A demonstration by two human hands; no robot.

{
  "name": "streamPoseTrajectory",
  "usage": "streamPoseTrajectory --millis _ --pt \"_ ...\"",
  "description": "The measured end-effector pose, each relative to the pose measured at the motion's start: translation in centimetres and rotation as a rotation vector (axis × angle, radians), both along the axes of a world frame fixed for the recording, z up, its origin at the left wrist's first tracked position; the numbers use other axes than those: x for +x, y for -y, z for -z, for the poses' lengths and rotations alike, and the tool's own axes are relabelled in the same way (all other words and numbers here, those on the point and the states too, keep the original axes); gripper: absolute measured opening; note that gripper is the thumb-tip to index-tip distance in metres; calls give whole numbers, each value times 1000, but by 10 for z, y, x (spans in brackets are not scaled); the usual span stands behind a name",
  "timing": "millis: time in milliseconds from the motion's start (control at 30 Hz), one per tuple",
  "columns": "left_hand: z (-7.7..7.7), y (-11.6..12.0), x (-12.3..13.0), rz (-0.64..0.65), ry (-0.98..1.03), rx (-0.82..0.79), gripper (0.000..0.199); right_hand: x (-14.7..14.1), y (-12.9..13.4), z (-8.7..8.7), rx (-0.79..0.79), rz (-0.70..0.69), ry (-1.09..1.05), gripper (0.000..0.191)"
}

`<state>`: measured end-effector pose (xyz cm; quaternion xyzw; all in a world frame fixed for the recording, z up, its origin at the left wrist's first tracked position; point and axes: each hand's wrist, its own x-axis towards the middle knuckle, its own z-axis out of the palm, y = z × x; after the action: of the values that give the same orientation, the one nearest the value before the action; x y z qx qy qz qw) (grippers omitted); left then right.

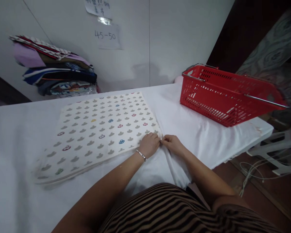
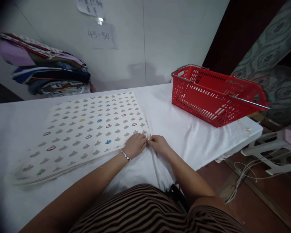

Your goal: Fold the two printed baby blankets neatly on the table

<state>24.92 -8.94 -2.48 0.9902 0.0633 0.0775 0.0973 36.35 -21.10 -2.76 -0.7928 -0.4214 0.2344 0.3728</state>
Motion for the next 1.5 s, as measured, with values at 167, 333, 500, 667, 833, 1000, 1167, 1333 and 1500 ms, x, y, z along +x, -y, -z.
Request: streamPoseTrajectory --millis 167,333,500,667,833,1000,1167,1333,1500 --pt "3 -2 1 -55 85 -126 20 -4 13 -8 -147 -14 208 16" --pt "0 1 2 -156 99 -214 21 -13 20 -8 -206 -13 319 26" --pt "4 5 -1 -151 111 -144 17 -10 24 -5 -2 -76 226 23" --pt "7 4 -4 -116 126 -135 12 17 44 7 147 45 456 27" --pt "10 2 -4 -120 151 -134 9 44 89 23 -198 165 707 48" --pt "14 2 -4 -118 161 -142 9 68 151 38 -470 354 769 57" --pt "15 3 -5 -116 159 -139 11 85 183 49 -508 409 849 54" --pt "13 6 -6 -112 122 -102 12 71 154 42 -424 381 876 50" --pt "10 9 -6 -104 76 -45 15 42 83 24 -39 79 588 48"
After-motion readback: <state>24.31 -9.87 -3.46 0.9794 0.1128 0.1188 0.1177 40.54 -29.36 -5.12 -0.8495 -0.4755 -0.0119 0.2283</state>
